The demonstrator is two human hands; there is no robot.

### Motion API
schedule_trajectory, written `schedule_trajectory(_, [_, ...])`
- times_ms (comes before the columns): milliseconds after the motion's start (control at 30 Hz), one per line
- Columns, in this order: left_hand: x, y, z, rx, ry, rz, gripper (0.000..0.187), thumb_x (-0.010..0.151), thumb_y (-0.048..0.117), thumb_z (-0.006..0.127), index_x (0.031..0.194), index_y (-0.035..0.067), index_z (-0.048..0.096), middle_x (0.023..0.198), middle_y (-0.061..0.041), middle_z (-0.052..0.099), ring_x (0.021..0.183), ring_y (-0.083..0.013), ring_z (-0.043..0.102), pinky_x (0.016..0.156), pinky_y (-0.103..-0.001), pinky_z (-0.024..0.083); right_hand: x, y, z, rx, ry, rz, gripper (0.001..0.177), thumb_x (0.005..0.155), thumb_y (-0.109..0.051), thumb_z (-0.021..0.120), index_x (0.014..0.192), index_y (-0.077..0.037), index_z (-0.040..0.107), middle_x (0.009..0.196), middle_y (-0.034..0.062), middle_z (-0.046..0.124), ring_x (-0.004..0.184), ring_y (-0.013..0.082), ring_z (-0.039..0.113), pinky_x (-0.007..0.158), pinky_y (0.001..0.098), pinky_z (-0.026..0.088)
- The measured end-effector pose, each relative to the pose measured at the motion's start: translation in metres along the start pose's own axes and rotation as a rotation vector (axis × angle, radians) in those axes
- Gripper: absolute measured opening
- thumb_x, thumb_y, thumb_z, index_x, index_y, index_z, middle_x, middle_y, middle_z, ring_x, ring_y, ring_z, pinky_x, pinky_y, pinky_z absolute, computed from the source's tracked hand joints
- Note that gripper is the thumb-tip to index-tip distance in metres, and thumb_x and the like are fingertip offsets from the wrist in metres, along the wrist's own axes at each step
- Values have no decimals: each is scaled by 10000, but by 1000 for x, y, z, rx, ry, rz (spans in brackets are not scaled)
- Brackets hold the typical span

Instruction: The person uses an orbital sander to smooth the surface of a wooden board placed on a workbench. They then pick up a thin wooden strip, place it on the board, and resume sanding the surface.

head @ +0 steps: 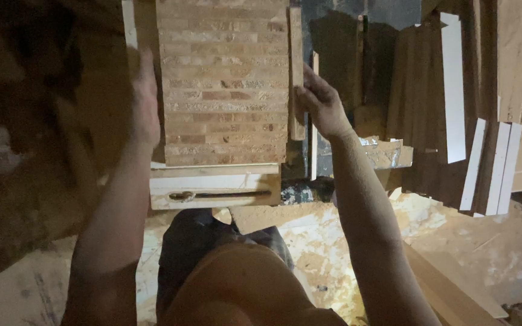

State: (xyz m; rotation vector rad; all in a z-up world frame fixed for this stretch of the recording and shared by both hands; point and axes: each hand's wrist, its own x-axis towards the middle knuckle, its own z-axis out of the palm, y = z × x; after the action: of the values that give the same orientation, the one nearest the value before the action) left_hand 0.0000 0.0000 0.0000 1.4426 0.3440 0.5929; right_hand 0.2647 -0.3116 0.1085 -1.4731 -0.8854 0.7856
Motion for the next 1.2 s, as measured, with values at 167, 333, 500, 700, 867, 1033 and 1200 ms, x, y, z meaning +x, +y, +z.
schedule_trajectory(167, [-39, 12, 9, 261, -100, 1, 868, 1180, 619, 61, 1852, 72, 97, 1934, -176, 36, 1802, -294, 30, 1484, -503, -61, -10, 18, -2, 26, 111, 143, 557, 1203, -185, 710, 1729, -168, 529, 1340, 138, 795, 1048, 186, 703, 881, 406, 627])
schedule_trajectory(333, [-36, 12, 13, 69, -66, -4, 972, 1145, 775, 200, 1849, 109, 120, 1943, -155, 45, 1821, -285, 35, 1502, -516, -24, -17, 38, -7, 93, 25, 113, 594, 1221, -191, 614, 1777, -135, 410, 1291, 143, 681, 1124, 256, 674, 935, 404, 600])
schedule_trajectory(500, [-35, -7, 15, -121, -2, 46, 1079, 1137, 898, 325, 1842, 98, 159, 1938, -153, 114, 1833, -272, 119, 1538, -449, 62, -18, 26, -3, 92, -3, 143, 662, 1194, -386, 645, 1759, -116, 430, 1626, 35, 637, 1438, 199, 626, 1139, 420, 616])
schedule_trajectory(700, [-35, 0, 16, 70, -22, -11, 1096, 1110, 932, 204, 1856, 137, 87, 1953, -86, -9, 1839, -223, -37, 1520, -487, -100, -17, 34, -5, -19, 45, 96, 564, 1213, -198, 611, 1731, -59, 437, 1793, 138, 451, 1661, 224, 435, 1368, 422, 409])
schedule_trajectory(867, [-35, 8, 9, -190, -43, -166, 920, 1174, 836, 340, 1835, 259, 61, 1954, -146, 111, 1825, -346, 189, 1501, -568, 200, -23, 39, -7, -45, 25, 96, 590, 1229, -369, 637, 1760, -152, 495, 1138, -75, 670, 929, 71, 554, 848, 284, 539])
schedule_trajectory(1033, [-80, 62, 9, 708, -171, -2, 1393, 707, 322, 703, 1862, 145, -57, 1935, -196, -116, 1827, -371, -61, 1500, -585, 37, -44, 9, -1, 54, -106, -66, 534, 1271, -321, 548, 1731, -70, 447, 1516, 68, 630, 1246, 135, 563, 1093, 333, 472])
schedule_trajectory(1200, [-109, 61, 41, 1163, -339, 73, 1462, 907, 745, 916, 1853, 59, 37, 1869, -358, -47, 1751, -615, 33, 1444, -728, 133, -60, 33, 4, 52, 9, 38, 631, 1236, -287, 633, 1787, -71, 414, 1045, -79, 625, 681, 27, 497, 598, 235, 502])
